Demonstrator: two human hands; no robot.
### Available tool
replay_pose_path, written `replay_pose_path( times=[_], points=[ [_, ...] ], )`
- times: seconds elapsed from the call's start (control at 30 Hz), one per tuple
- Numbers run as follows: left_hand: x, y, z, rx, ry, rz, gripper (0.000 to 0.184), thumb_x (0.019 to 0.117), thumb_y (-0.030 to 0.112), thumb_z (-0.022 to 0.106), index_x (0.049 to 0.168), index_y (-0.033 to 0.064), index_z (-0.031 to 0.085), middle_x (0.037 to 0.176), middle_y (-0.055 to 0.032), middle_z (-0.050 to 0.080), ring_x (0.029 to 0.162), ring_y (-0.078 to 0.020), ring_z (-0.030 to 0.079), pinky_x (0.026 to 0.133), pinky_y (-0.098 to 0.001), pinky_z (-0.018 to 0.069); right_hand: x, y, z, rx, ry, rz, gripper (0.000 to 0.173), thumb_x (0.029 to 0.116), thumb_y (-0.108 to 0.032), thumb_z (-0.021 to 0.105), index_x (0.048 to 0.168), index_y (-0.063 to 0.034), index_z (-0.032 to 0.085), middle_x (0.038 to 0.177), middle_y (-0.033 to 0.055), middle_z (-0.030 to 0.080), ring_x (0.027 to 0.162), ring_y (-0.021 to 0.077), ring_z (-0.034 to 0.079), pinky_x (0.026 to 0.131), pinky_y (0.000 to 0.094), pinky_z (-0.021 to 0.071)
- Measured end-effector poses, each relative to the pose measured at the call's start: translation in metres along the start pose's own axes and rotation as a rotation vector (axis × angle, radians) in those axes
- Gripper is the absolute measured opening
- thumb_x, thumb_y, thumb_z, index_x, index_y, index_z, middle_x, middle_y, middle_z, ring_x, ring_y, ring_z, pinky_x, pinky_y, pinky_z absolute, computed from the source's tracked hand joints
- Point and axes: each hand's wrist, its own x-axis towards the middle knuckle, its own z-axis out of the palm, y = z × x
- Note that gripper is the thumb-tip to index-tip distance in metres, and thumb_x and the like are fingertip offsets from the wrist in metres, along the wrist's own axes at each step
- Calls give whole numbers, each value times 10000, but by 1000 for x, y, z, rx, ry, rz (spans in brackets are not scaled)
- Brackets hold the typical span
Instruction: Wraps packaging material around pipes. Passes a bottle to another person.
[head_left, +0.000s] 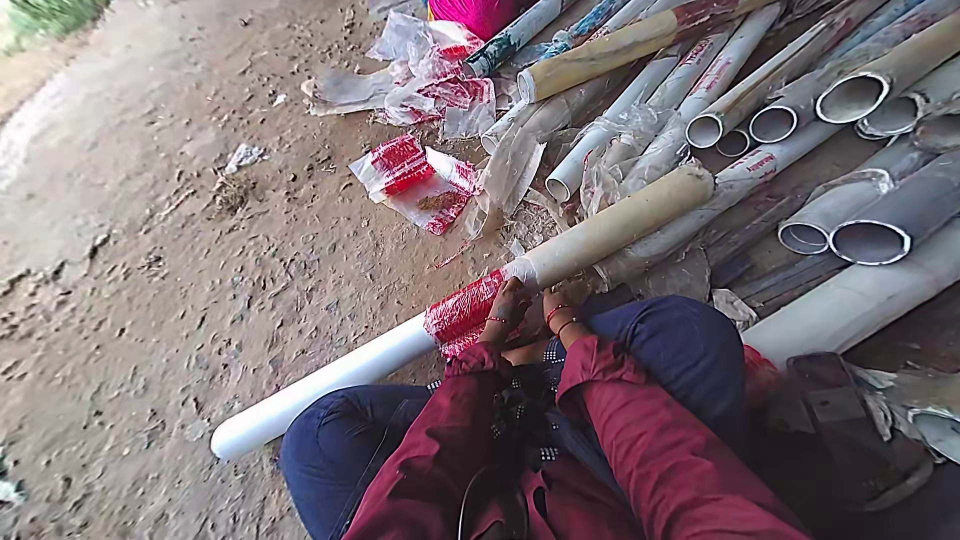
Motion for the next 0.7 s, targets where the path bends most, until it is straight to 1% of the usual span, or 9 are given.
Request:
replay_pose_path(
  times=[0.07,0.23,0.33,0.4,0.47,0.53,0.57,0.63,0.7],
  points=[
    [1,-2,1,-9,5,11,227,981,47,627,1134,-95,716,1277,-316,615,1285,-448,539,1160,-490,371,18,5,6,-36,-50,0,485,1079,3,336,1559,73,330,1540,297,458,1451,407,453,1186,517,360],
    [0,-3,3,-25,37,31,214,961,32,638,1101,-107,722,1242,-328,623,1261,-457,545,1148,-492,369,-1,-9,-7,6,-102,29,445,1114,-19,281,1533,121,329,1588,288,402,1504,368,389,1224,449,303],
    [-2,-1,2,14,40,22,217,964,33,638,1105,-111,718,1253,-338,612,1266,-462,542,1150,-494,367,-10,-11,-11,40,-113,9,439,1125,-53,281,1514,138,352,1571,309,414,1490,389,406,1214,462,323],
    [-1,4,2,46,41,5,225,970,37,635,1122,-107,716,1273,-346,602,1279,-471,538,1154,-499,370,-24,-11,-19,52,-159,-16,443,1122,-100,354,1486,149,399,1569,326,404,1496,415,381,1223,493,298],
    [2,13,-1,121,-35,-90,272,1007,88,609,1204,-80,691,1364,-317,560,1341,-443,501,1165,-482,374,-29,-7,-22,29,-191,-28,458,1095,-161,450,1451,126,472,1545,303,450,1473,397,421,1209,508,334],
    [7,28,-6,221,-141,-212,376,1048,184,564,1345,-39,616,1483,-276,487,1404,-421,464,1157,-514,400,-27,-7,-21,4,-132,18,445,1078,-181,504,1429,92,515,1529,260,493,1444,362,470,1184,498,366],
    [8,32,-5,270,-180,-245,441,1056,232,537,1410,-29,561,1516,-280,466,1402,-441,474,1130,-569,417,-14,-3,-12,4,-63,35,423,1069,-150,491,1410,97,531,1505,260,519,1415,369,504,1164,512,395],
    [12,38,2,334,-198,-269,516,1025,270,554,1399,-85,534,1454,-328,519,1316,-508,543,1054,-653,451,10,6,-3,56,157,71,391,1033,-92,492,1361,103,576,1400,258,615,1309,381,601,1086,532,469],
    [21,49,14,368,-263,-385,426,1025,185,549,1326,-112,595,1406,-318,573,1317,-498,548,1071,-649,432,7,5,-26,111,241,110,436,1050,-111,463,1458,42,480,1343,228,652,1250,361,642,1025,520,502]
  ],
)
